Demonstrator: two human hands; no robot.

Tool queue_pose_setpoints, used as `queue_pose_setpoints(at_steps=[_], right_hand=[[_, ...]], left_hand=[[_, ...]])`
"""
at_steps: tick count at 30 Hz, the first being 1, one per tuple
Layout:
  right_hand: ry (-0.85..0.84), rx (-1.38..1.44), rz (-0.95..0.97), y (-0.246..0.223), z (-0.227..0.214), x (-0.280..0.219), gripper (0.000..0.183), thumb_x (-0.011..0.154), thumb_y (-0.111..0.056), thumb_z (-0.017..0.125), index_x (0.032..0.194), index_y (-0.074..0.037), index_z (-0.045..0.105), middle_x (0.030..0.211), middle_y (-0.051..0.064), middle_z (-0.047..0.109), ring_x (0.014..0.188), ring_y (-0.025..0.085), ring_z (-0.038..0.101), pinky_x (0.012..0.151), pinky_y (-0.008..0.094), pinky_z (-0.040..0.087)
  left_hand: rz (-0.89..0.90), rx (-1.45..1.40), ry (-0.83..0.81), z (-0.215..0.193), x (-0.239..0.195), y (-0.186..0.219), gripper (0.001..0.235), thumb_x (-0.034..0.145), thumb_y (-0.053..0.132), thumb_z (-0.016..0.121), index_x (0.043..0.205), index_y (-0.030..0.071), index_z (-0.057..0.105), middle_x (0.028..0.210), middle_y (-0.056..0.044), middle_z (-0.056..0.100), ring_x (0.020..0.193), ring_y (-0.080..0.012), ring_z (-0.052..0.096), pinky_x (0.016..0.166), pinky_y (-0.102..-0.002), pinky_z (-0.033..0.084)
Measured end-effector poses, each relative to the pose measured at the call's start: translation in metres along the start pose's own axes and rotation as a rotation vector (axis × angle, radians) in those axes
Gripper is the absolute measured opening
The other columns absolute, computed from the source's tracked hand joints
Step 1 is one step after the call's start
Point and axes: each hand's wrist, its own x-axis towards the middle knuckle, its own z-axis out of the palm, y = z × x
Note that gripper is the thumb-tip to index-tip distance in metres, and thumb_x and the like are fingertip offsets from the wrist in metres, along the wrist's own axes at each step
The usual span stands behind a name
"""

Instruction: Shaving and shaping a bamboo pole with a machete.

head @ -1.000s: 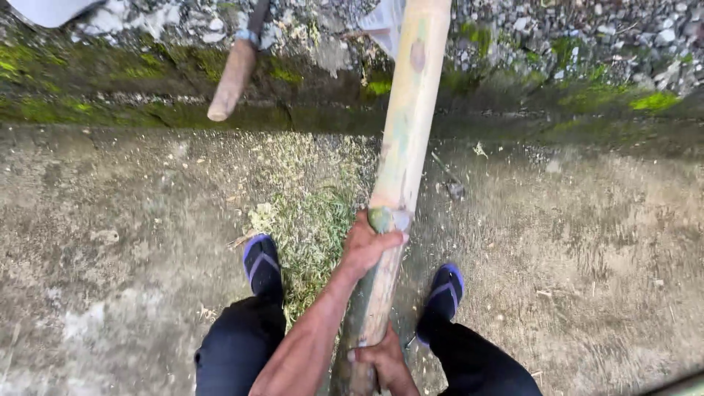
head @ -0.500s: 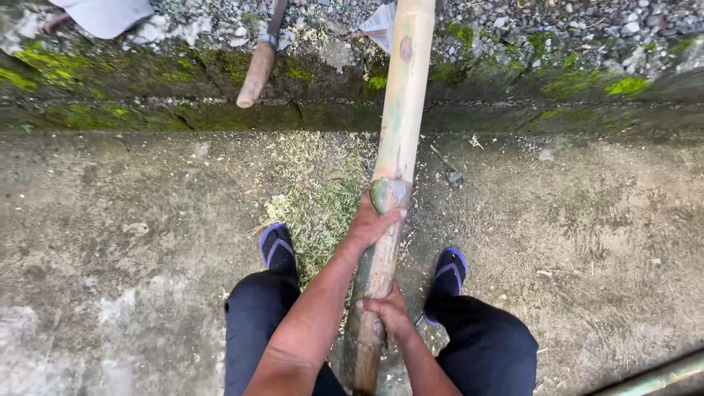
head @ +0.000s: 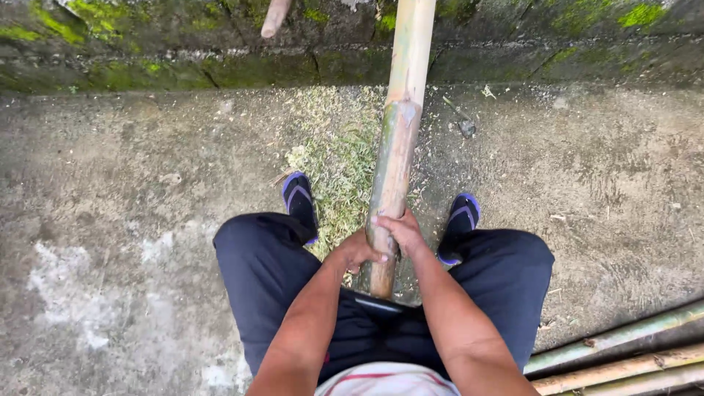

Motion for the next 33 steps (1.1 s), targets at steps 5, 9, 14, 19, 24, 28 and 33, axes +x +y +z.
queue_pose_setpoints(at_steps=[5, 9, 14, 19, 24, 28, 33], right_hand=[[-0.009, -0.155, 0.037, 0.036, -0.014, -0.014, 0.067, 0.073, -0.021, 0.089, 0.128, 0.005, 0.060, 0.116, 0.018, 0.074, 0.101, 0.025, 0.072, 0.089, 0.038, 0.059], [-0.012, -0.352, 0.014, 0.027, -0.018, -0.030, 0.071, 0.073, -0.022, 0.088, 0.131, 0.002, 0.055, 0.119, 0.018, 0.073, 0.106, 0.026, 0.072, 0.094, 0.036, 0.057], [-0.026, -0.346, 0.051, -0.008, -0.003, -0.039, 0.074, 0.070, -0.024, 0.089, 0.131, 0.000, 0.055, 0.119, 0.018, 0.073, 0.107, 0.025, 0.071, 0.096, 0.035, 0.055], [-0.002, -0.353, 0.073, 0.003, 0.001, -0.036, 0.082, 0.067, -0.023, 0.091, 0.131, 0.005, 0.050, 0.117, 0.020, 0.073, 0.105, 0.028, 0.073, 0.095, 0.037, 0.058], [0.010, -0.105, 0.035, -0.004, 0.007, -0.040, 0.086, 0.055, -0.013, 0.092, 0.126, 0.001, 0.046, 0.111, 0.016, 0.071, 0.101, 0.026, 0.071, 0.094, 0.038, 0.058], [-0.003, -0.037, 0.038, -0.006, 0.006, -0.043, 0.086, 0.055, -0.011, 0.091, 0.126, -0.001, 0.043, 0.109, 0.014, 0.069, 0.100, 0.025, 0.070, 0.092, 0.038, 0.058], [0.002, -0.018, 0.003, -0.003, 0.009, -0.036, 0.087, 0.056, -0.007, 0.090, 0.128, 0.000, 0.042, 0.111, 0.014, 0.069, 0.101, 0.025, 0.070, 0.093, 0.037, 0.057]], left_hand=[[0.061, 0.009, 0.054, 0.009, 0.035, -0.027, 0.079, 0.066, 0.027, 0.090, 0.134, 0.000, 0.061, 0.118, -0.018, 0.074, 0.100, -0.0339, 0.074, 0.066, -0.040, 0.062], [0.352, 0.017, 0.085, 0.013, 0.075, -0.053, 0.070, 0.060, 0.022, 0.094, 0.125, 0.003, 0.075, 0.117, -0.016, 0.080, 0.105, -0.0269, 0.075, 0.095, -0.034, 0.055], [0.136, 0.089, 0.133, 0.000, 0.054, -0.029, 0.088, 0.056, 0.022, 0.100, 0.131, 0.000, 0.059, 0.123, -0.016, 0.071, 0.115, -0.0283, 0.066, 0.104, -0.036, 0.048], [0.039, 0.145, 0.073, -0.006, 0.033, -0.016, 0.091, 0.058, 0.032, 0.098, 0.128, -0.009, 0.057, 0.122, -0.021, 0.072, 0.115, -0.0313, 0.070, 0.103, -0.039, 0.054], [0.028, 0.126, 0.018, -0.013, 0.023, -0.011, 0.094, 0.052, 0.033, 0.098, 0.130, -0.001, 0.058, 0.119, -0.017, 0.072, 0.115, -0.0297, 0.068, 0.102, -0.037, 0.050], [-0.052, 0.291, -0.199, -0.017, 0.027, -0.017, 0.078, 0.065, 0.045, 0.092, 0.129, 0.009, 0.068, 0.121, -0.012, 0.072, 0.116, -0.0283, 0.066, 0.101, -0.038, 0.049], [0.104, 0.131, -0.189, -0.029, 0.049, -0.038, 0.067, 0.062, 0.033, 0.092, 0.119, 0.005, 0.072, 0.109, -0.014, 0.078, 0.107, -0.0279, 0.073, 0.095, -0.037, 0.053]])
